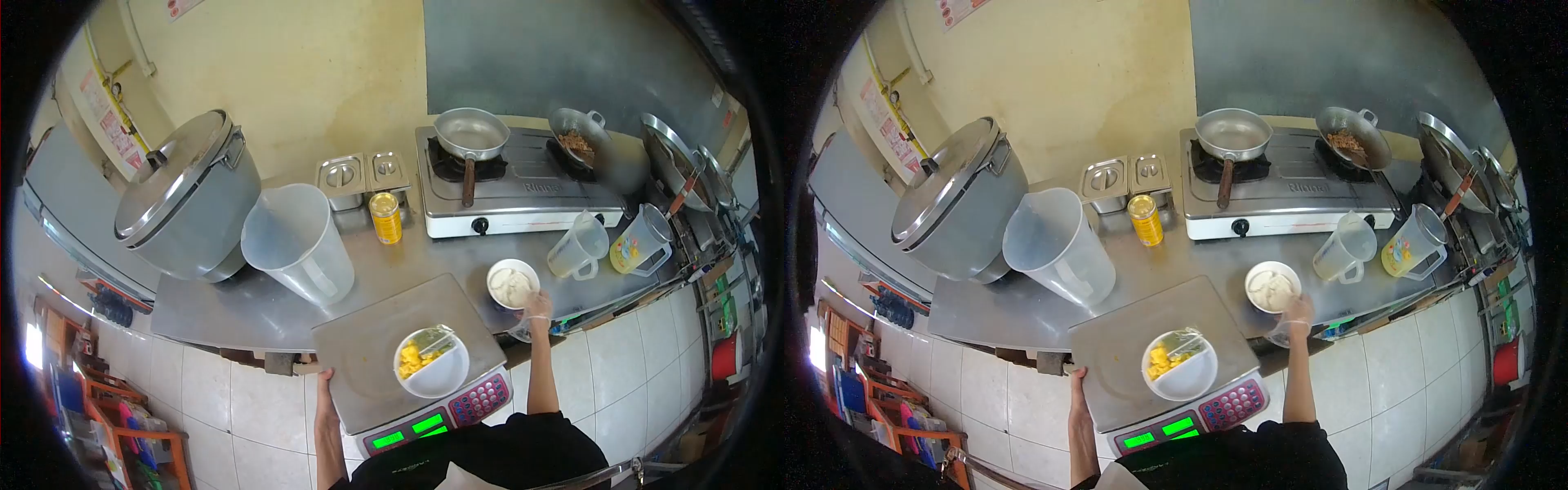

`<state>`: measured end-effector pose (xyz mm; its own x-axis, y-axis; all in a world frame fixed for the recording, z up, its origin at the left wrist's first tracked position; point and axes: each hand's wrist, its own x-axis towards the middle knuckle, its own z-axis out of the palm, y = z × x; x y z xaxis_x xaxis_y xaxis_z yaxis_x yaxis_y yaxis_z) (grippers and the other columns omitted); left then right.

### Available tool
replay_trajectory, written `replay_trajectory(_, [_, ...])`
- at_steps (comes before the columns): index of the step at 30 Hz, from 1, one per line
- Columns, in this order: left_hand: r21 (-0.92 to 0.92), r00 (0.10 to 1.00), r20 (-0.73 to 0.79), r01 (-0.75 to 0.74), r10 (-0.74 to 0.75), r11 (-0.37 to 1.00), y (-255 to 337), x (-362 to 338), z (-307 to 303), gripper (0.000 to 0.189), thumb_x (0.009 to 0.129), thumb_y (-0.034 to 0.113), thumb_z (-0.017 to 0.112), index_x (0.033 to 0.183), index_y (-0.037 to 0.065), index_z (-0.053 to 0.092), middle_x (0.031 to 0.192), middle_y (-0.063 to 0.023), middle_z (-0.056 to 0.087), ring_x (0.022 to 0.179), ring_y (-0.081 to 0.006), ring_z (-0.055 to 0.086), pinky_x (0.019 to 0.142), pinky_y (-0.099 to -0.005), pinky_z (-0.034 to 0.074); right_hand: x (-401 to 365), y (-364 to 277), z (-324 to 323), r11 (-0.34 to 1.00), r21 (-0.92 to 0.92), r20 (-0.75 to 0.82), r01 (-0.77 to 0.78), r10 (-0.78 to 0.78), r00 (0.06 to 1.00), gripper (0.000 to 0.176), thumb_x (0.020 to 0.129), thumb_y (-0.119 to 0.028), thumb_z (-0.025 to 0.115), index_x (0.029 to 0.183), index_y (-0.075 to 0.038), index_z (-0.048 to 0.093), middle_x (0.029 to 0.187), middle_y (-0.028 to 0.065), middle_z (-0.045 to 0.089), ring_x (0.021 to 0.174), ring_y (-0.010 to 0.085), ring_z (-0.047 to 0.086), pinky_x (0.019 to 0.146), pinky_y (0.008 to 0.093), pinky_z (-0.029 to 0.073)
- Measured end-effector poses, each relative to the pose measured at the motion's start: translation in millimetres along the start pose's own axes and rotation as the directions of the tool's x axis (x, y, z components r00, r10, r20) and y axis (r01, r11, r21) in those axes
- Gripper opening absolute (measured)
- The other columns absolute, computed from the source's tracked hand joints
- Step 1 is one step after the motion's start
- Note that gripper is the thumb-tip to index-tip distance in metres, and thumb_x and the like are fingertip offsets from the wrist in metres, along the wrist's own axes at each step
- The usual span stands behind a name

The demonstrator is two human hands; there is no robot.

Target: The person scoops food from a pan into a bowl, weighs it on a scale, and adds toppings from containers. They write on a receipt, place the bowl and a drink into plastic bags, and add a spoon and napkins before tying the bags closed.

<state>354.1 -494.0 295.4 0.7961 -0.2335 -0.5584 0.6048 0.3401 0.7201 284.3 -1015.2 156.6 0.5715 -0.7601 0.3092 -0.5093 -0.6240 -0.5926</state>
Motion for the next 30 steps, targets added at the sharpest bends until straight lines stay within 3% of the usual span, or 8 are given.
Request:
replay_trajectory(3, [0.029,0.997,0.073,0.017,-0.019,0.999,-14.6,29.7,25.9,0.074,0.075,0.044,0.058,0.137,0.011,0.033,0.132,-0.0117,0.042,0.118,-0.0282,0.041,0.095,-0.0402,0.036,20.0,73.9,21.6,0.986,0.103,0.045,-0.133,0.129,0.991,0.024,0.09,-0.021,0.047,0.096,0.001,0.051,0.081,0.0175,0.06,0.06,0.0246,0.063,0.043,0.0337,0.054])
replay_trajectory(5, [0.049,0.993,0.1,0.051,-0.056,0.997,-12.3,43.9,54.2,0.074,0.076,0.042,0.057,0.139,0.018,0.028,0.136,-0.0106,0.036,0.121,-0.0285,0.038,0.095,-0.0418,0.036,22.5,-47.5,-57.9,0.446,0.645,0.326,-0.621,0.575,0.751,0.031,0.09,-0.028,0.048,0.099,0.002,0.047,0.078,0.0139,0.06,0.056,0.02,0.061,0.04,0.0316,0.051])
replay_trajectory(8, [0.079,0.985,0.132,0.104,-0.114,0.991,-12.4,85.6,79.1,0.075,0.075,0.044,0.058,0.138,0.015,0.029,0.133,-0.0108,0.04,0.118,-0.029,0.041,0.094,-0.0417,0.037,11.5,-9.1,-67.1,0.778,0.373,0.301,-0.506,0.414,0.859,0.036,0.09,-0.034,0.05,0.102,0.0,0.047,0.075,0.0125,0.059,0.052,0.0172,0.057,0.04,0.0287,0.046])
replay_trajectory(14, [0.2,0.987,0.081,0.117,-0.136,0.973,22.5,129.4,124.5,0.072,0.073,0.048,0.058,0.13,0.007,0.041,0.121,-0.0123,0.05,0.112,-0.0265,0.047,0.089,-0.0376,0.042,-66.5,-81.2,-129.1,0.857,0.008,0.55,-0.515,0.426,0.718,0.058,0.094,-0.051,0.032,0.105,-0.002,0.061,0.087,0.0208,0.062,0.087,0.0312,0.058,0.078,0.0412,0.043])
replay_trajectory(16, [0.166,0.974,0.104,0.183,-0.202,0.969,29.5,141.5,121.1,0.07,0.073,0.048,0.058,0.127,0.006,0.045,0.119,-0.0134,0.052,0.108,-0.0262,0.05,0.087,-0.0369,0.043,-88.7,-64.2,-105.7,0.982,0.131,0.512,-0.136,0.051,0.858,0.047,0.095,-0.04,0.036,0.113,0.0,0.053,0.104,0.0235,0.058,0.097,0.0334,0.055,0.084,0.038,0.042])
replay_trajectory(18, [0.145,0.977,0.093,0.18,-0.194,0.973,27.8,148.8,118.0,0.068,0.073,0.048,0.058,0.124,0.005,0.047,0.116,-0.0142,0.054,0.103,-0.0265,0.053,0.085,-0.0368,0.045,-76.2,-115.9,-126.5,0.944,0.011,0.59,-0.331,0.261,0.764,0.048,0.092,-0.03,0.048,0.127,0.001,0.037,0.112,0.0242,0.057,0.108,0.0354,0.052,0.092,0.0398,0.04])
replay_trajectory(21, [0.164,0.992,0.049,0.11,-0.12,0.98,34.2,154.6,106.8,0.066,0.073,0.047,0.057,0.121,0.003,0.049,0.112,-0.015,0.056,0.097,-0.0275,0.056,0.083,-0.0371,0.047,-81.6,-126.8,-125.6,0.823,0.411,0.644,-0.393,0.043,0.764,0.056,0.088,-0.032,0.054,0.128,0.001,0.035,0.112,0.0243,0.056,0.108,0.0332,0.053,0.091,0.0388,0.041])
replay_trajectory(30, [0.273,0.995,-0.002,0.097,-0.1,0.957,65.5,174.4,84.9,0.07,0.073,0.049,0.058,0.122,0.001,0.048,0.111,-0.0157,0.057,0.097,-0.0267,0.056,0.085,-0.0338,0.045,-97.7,-151.8,-87.6,0.84,0.396,0.665,-0.371,0.017,0.747,0.057,0.088,-0.028,0.055,0.128,0.003,0.032,0.112,0.0212,0.055,0.102,0.03,0.053,0.088,0.0368,0.041])
